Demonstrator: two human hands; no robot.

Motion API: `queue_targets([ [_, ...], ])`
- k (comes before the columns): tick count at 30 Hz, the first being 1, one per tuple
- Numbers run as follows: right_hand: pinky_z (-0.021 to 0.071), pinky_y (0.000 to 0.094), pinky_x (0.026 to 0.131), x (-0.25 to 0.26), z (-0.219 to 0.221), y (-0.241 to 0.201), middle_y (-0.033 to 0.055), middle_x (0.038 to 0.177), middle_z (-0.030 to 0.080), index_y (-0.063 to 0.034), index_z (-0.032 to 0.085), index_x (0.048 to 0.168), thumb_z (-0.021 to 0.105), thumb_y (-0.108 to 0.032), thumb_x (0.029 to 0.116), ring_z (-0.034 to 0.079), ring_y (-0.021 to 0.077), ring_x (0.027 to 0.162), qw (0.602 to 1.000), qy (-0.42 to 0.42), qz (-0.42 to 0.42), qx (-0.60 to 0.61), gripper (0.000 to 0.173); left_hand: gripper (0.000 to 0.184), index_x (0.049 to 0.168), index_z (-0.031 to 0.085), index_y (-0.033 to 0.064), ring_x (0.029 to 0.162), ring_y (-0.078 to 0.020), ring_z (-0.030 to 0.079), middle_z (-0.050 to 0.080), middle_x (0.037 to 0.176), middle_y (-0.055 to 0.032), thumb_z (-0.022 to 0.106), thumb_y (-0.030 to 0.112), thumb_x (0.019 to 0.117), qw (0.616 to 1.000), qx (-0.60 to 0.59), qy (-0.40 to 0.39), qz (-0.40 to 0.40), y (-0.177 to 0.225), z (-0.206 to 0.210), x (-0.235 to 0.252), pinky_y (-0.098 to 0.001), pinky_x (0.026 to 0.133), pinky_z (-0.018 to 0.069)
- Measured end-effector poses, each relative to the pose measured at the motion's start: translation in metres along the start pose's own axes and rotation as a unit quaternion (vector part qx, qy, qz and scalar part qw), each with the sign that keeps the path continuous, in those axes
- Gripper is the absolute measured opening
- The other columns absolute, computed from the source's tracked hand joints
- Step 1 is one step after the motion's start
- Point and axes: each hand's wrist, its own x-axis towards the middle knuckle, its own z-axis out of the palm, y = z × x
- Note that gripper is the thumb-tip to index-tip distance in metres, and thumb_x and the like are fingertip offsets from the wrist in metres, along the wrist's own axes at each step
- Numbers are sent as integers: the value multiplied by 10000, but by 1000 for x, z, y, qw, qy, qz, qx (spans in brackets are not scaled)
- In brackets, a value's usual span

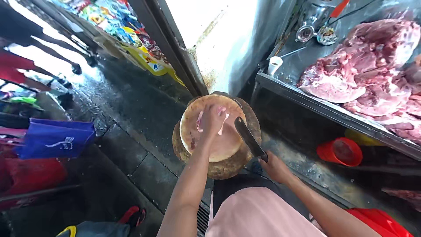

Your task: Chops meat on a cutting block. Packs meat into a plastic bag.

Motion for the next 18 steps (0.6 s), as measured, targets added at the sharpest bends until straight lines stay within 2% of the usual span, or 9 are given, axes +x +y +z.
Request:
queue_targets([
  [3,582,540,817,-10,15,-16,137,957,695,-96,537,1354,568,-443,1033,704,303,879,999,31,42,12,474,356,1273,694,166,1224,-304,625,650,1332,-102,639,383,995,987,83,-103,91,-4,-2,55,-560,1031,512],
  [5,584,535,795,-15,30,-25,127,929,691,-96,533,1336,568,-442,1033,704,297,858,996,58,66,22,461,354,1297,690,139,1260,-321,614,658,1343,-125,634,333,1006,972,114,-158,133,-13,-3,74,-574,1076,479],
  [6,585,528,777,-17,37,-29,118,907,687,-100,532,1329,565,-439,1034,702,291,835,994,69,76,25,451,348,1300,682,118,1276,-328,601,653,1350,-134,629,297,1005,971,113,-160,140,-15,-5,74,-575,1098,455],
  [8,589,524,752,-21,49,-35,109,878,687,-108,531,1326,560,-433,1039,702,285,799,991,88,95,34,434,395,1358,641,95,1309,-330,574,628,1386,-141,614,283,1012,979,91,-132,123,-17,-12,57,-564,1123,437],
  [9,589,525,749,-21,54,-39,111,877,688,-107,526,1333,557,-426,1042,703,285,794,989,97,103,42,433,429,1379,615,80,1312,-348,568,610,1397,-162,600,321,1025,984,75,-124,101,-17,-16,41,-576,1111,449],
  [11,589,516,761,-23,66,-48,117,890,688,-94,517,1350,554,-406,1046,702,284,805,984,113,120,62,437,603,1368,592,47,1216,-387,620,626,1333,-202,604,519,993,987,84,-129,53,-29,-4,15,-609,1012,513],
  [13,585,505,763,-24,76,-54,114,889,681,-86,516,1349,553,-397,1047,696,278,801,981,125,131,71,434,730,1396,559,11,1194,-455,604,601,1323,-266,647,575,941,981,112,-153,37,-38,16,-9,-655,968,510],
  [16,588,529,761,-23,75,-61,119,898,685,-100,523,1333,540,-416,1044,701,294,818,980,131,142,54,429,689,1420,522,17,1265,-468,536,549,1390,-258,692,464,924,971,170,-153,70,-29,34,-21,-654,997,466],
  [18,588,536,776,-23,71,-61,119,920,691,-104,528,1324,539,-433,1039,706,300,844,981,125,145,43,434,686,1484,470,36,1279,-482,522,499,1448,-267,709,341,918,971,174,-148,69,-26,41,-23,-643,987,481],
])
